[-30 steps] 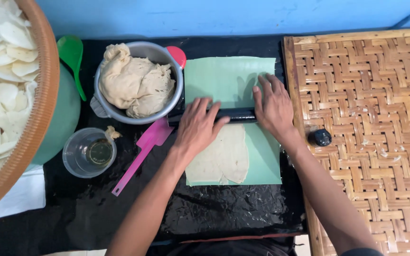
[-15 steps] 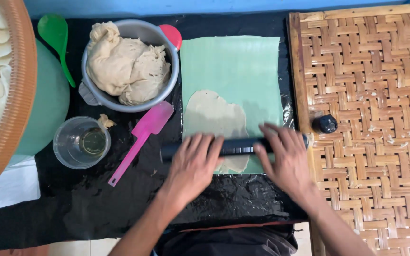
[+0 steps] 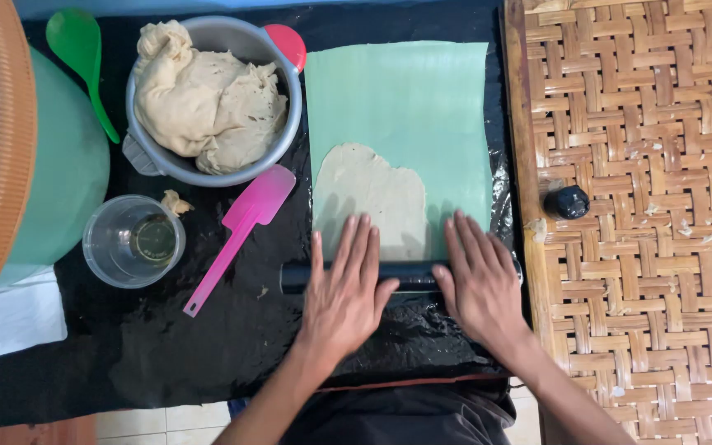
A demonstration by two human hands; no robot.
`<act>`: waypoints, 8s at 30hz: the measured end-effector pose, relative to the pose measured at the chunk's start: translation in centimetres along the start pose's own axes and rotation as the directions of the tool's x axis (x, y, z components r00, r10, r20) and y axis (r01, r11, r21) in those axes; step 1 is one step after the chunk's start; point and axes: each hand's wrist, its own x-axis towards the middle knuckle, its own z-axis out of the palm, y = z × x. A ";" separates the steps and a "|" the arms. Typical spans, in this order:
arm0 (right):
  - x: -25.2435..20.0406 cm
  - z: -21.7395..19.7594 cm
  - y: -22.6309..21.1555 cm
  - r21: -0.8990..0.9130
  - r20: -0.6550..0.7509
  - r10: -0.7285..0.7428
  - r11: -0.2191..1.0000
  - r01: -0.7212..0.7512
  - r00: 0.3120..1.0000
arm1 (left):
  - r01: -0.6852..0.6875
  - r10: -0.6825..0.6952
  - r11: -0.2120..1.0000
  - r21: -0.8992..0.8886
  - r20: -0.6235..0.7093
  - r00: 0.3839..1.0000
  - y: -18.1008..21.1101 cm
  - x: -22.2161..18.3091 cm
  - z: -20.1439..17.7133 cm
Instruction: The recorder is preparing dough products by flattening dough pieces using a rolling pin and a scraper on a plastic sheet.
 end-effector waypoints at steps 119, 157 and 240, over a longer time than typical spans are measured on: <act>21.6 8.6 -8.9 0.962 0.256 0.123 0.061 -0.265 0.959 | 0.419 -0.496 0.749 0.512 0.014 0.868 -12.0 15.1 -14.8; 22.0 9.1 -8.5 0.941 0.218 0.138 0.233 -0.245 0.966 | 0.450 -0.440 0.892 0.038 -0.151 0.885 -13.2 9.9 -10.1; 11.3 0.4 6.4 0.130 -0.082 -0.096 0.986 0.106 0.992 | -0.046 0.014 0.996 0.071 0.399 0.917 2.7 1.0 -1.7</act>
